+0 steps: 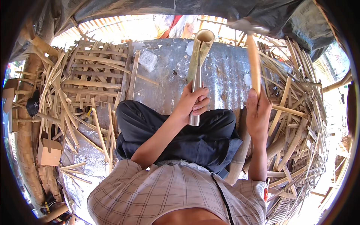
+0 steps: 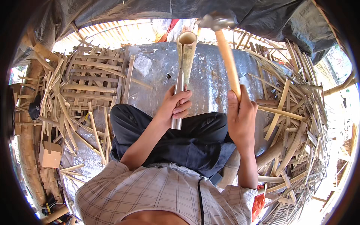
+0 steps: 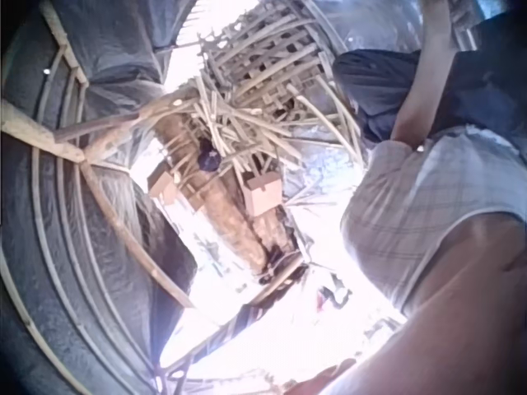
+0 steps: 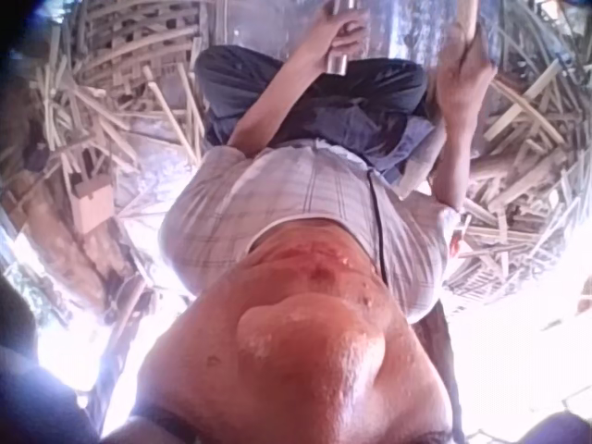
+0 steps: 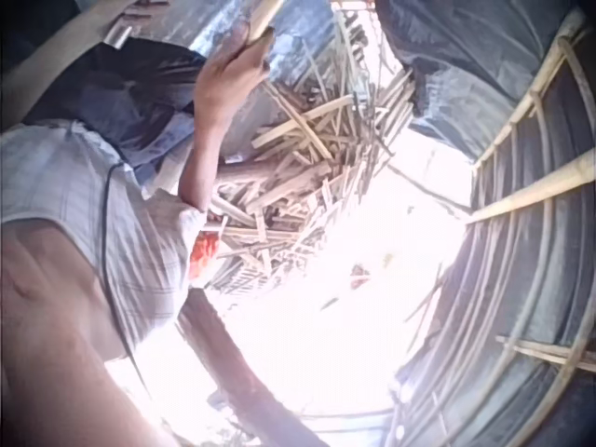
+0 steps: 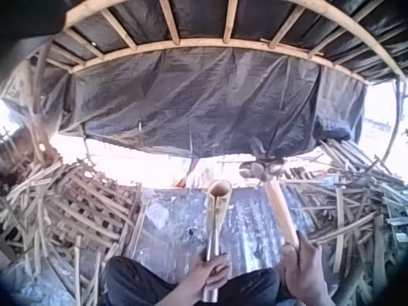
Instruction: The person splits a length of bamboo into thin strips using a metal chisel-like tool and a hammer, then peels and separates the strips by hand.
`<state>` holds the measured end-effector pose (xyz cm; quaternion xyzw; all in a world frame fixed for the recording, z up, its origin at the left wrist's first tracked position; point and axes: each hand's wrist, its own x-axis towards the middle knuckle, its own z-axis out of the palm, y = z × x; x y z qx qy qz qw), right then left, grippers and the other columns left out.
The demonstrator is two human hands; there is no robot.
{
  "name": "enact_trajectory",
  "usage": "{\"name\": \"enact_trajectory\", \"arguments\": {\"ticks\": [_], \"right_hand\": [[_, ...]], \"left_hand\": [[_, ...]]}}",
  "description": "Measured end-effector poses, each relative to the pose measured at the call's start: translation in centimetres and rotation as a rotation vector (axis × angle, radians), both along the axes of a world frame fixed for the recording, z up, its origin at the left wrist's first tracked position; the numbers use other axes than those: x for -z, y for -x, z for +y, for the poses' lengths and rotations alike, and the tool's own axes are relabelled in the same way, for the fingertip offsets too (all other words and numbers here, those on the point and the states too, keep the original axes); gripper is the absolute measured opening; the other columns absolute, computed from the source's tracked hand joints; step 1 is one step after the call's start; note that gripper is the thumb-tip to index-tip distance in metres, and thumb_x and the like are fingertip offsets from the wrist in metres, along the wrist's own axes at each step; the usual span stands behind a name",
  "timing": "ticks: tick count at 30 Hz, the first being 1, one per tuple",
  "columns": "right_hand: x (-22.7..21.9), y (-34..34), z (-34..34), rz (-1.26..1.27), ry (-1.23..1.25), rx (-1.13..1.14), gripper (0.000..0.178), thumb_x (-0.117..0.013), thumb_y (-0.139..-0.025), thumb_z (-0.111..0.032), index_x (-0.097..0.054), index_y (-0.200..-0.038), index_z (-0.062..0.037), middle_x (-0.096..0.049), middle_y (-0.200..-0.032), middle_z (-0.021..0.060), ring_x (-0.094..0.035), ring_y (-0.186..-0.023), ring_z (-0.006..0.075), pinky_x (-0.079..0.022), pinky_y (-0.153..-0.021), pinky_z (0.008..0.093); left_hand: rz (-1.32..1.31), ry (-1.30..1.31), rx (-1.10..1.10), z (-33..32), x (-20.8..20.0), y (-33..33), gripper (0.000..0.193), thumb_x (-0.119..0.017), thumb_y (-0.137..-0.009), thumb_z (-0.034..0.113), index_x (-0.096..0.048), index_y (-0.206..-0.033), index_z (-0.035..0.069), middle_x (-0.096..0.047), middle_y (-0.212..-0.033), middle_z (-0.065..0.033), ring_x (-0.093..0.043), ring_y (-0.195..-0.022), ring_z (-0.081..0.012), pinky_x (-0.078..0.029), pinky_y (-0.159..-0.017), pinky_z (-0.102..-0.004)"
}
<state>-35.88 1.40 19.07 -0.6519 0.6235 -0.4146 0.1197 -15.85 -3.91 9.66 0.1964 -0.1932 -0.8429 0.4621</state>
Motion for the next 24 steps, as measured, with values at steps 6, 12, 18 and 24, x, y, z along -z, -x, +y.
{"name": "enact_trajectory", "arguments": {"ticks": [6, 12, 18, 24], "right_hand": [[4.8, 0.6, -0.1, 0.297, -0.090, -0.120, 0.020, -0.059, -0.103, -0.019, -0.059, -0.102, 0.0008, -0.054, -0.065, 0.0242, -0.053, -0.061, 0.0482, -0.042, -0.058, 0.0487], [-1.9, -1.8, 1.7, -0.223, -0.124, -0.021, 0.022, -0.058, -0.103, -0.017, -0.056, -0.098, 0.0043, -0.056, -0.066, 0.0229, -0.043, -0.053, 0.0430, -0.039, -0.051, 0.0395], [4.8, 0.6, 0.5, 0.295, -0.142, -0.088, 0.029, -0.059, -0.103, -0.023, -0.057, -0.099, 0.0050, -0.060, -0.074, 0.0266, -0.055, -0.074, 0.0488, -0.043, -0.065, 0.0508], [-0.9, -0.7, 1.8, -0.144, -0.111, 0.041, 0.024, -0.058, -0.104, -0.019, -0.058, -0.100, 0.0043, -0.055, -0.064, 0.0213, -0.052, -0.054, 0.0372, -0.037, -0.053, 0.0421]], "left_hand": [[-0.009, -0.035, -0.027, 0.3, 0.2, 0.6, 0.014, -0.060, -0.095, 0.005, -0.051, -0.103, 0.012, -0.043, -0.071, 0.0027, -0.032, -0.042, -0.0024, -0.024, -0.031, -0.0201], [-0.004, 0.024, 0.022, -0.3, 0.5, 0.2, 0.014, -0.061, -0.095, 0.005, -0.051, -0.101, 0.012, -0.044, -0.072, 0.0021, -0.033, -0.042, -0.0023, -0.025, -0.031, -0.0197], [-0.031, -0.022, -0.045, -0.4, 0.4, 0.4, 0.014, -0.061, -0.095, 0.005, -0.049, -0.097, 0.012, -0.044, -0.071, 0.0021, -0.032, -0.043, -0.0018, -0.024, -0.032, -0.0194], [-0.053, 0.018, -0.012, -1.4, 0.8, 0.2, 0.016, -0.061, -0.094, 0.006, -0.047, -0.097, 0.012, -0.044, -0.071, 0.0025, -0.033, -0.042, -0.0018, -0.024, -0.032, -0.0195]]}}
